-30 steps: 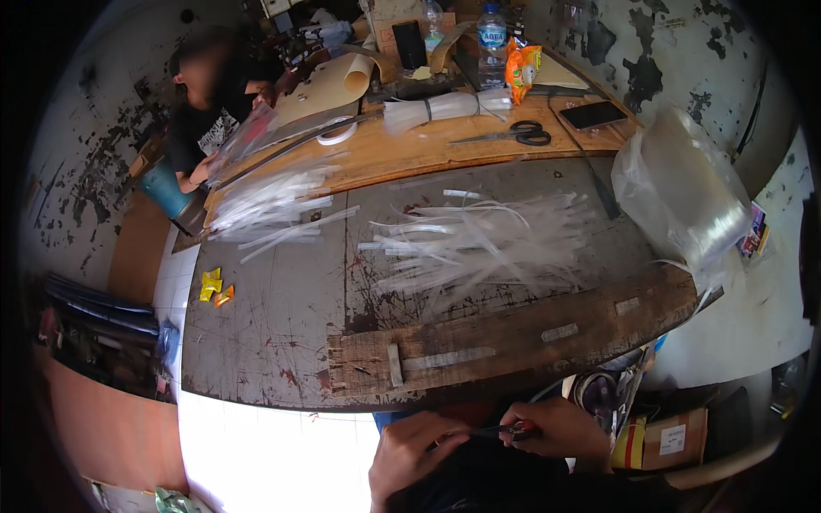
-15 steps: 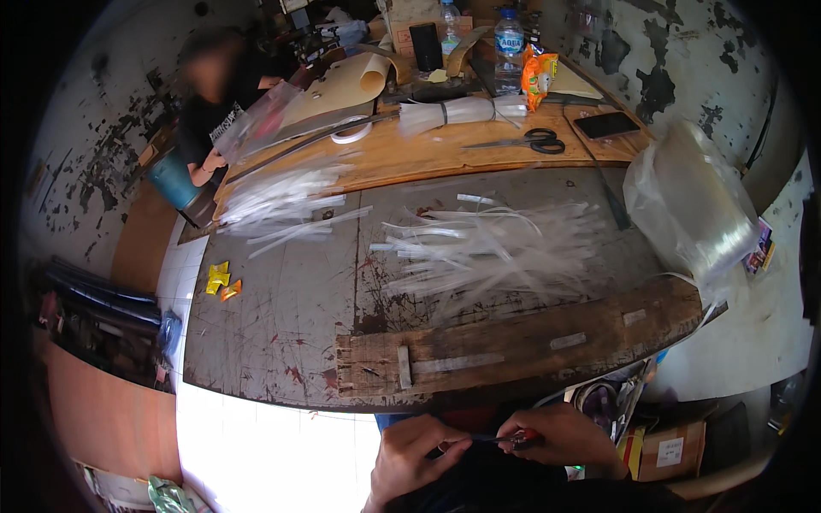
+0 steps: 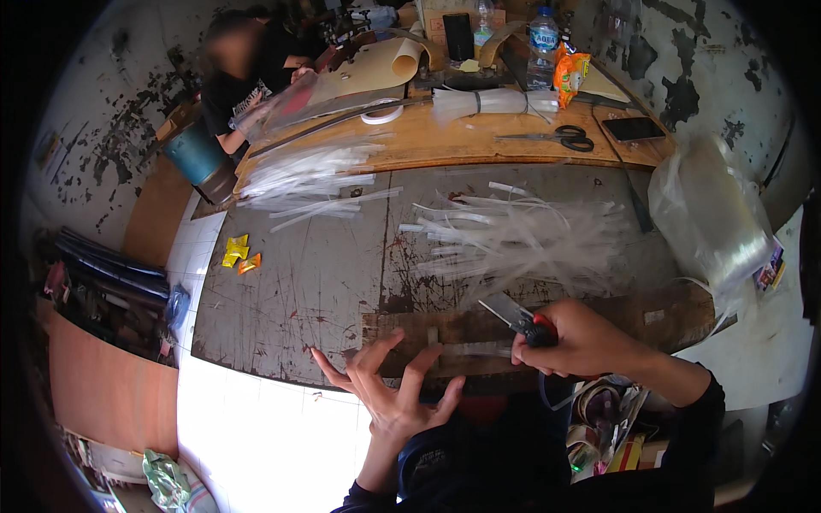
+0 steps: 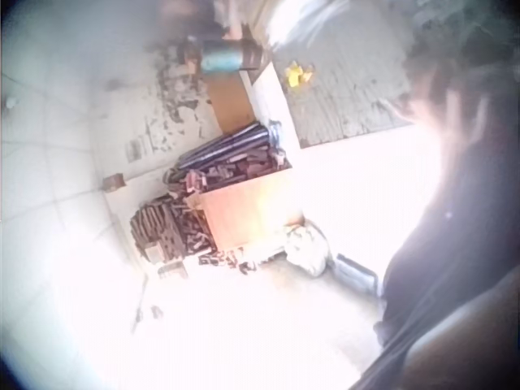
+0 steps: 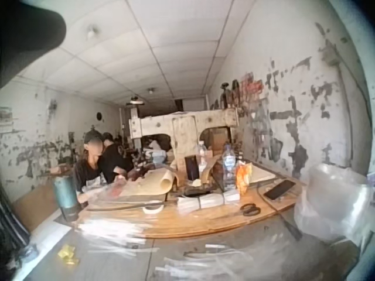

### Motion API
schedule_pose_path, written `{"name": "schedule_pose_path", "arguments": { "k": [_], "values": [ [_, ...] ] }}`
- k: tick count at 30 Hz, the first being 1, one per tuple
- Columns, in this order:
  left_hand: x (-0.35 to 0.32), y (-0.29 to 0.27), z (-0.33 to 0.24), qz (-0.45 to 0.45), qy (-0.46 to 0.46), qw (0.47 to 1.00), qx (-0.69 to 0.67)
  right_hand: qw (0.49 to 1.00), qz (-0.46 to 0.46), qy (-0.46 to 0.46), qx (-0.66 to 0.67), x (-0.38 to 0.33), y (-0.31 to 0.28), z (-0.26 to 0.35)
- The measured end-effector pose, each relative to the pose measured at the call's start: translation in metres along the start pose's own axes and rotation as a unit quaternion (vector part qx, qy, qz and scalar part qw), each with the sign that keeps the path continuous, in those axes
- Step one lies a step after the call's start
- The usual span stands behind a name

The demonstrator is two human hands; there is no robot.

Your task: The person cuts plastic strips against a wooden guide using a utility knife, pulls additional plastic strips from a plastic bag, and aligns them onto the wooden guide.

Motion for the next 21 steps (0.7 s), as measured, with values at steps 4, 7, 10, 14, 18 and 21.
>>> {"name": "schedule_pose_path", "arguments": {
  "k": [4, 7, 10, 14, 18, 21],
  "values": [
    [0.001, 0.012, 0.008, -0.068, 0.011, 0.997, 0.033, 0.998, 0.044, 0.036, -0.001, 0.018, 0.002, -0.002],
    [-0.001, 0.014, 0.01, -0.102, 0.009, 0.994, 0.031, 0.998, 0.049, 0.037, -0.006, 0.024, 0.005, 0.005],
    [-0.001, 0.015, 0.009, -0.099, 0.001, 0.995, 0.027, 0.998, 0.043, 0.042, -0.025, 0.028, 0.006, 0.005],
    [-0.001, 0.015, 0.011, -0.076, 0.014, 0.997, 0.031, 0.996, 0.059, 0.042, -0.043, 0.036, 0.009, 0.009],
    [-0.001, 0.016, 0.011, -0.077, 0.012, 0.997, 0.023, 0.995, 0.073, 0.049, -0.036, 0.041, 0.012, 0.008],
    [-0.004, 0.017, 0.012, -0.096, -0.017, 0.995, 0.009, 0.996, 0.066, 0.036, -0.045, 0.042, 0.013, 0.013]
  ]
}}
Point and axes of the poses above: each hand's wrist, its own x-axis towards the middle knuckle, its own y-axis out of the palm, z = x × y, the point moved 1 cm from there along x, towards the middle knuckle, and after that the axes turned 5 degrees about -y, right-handed, at the moved point
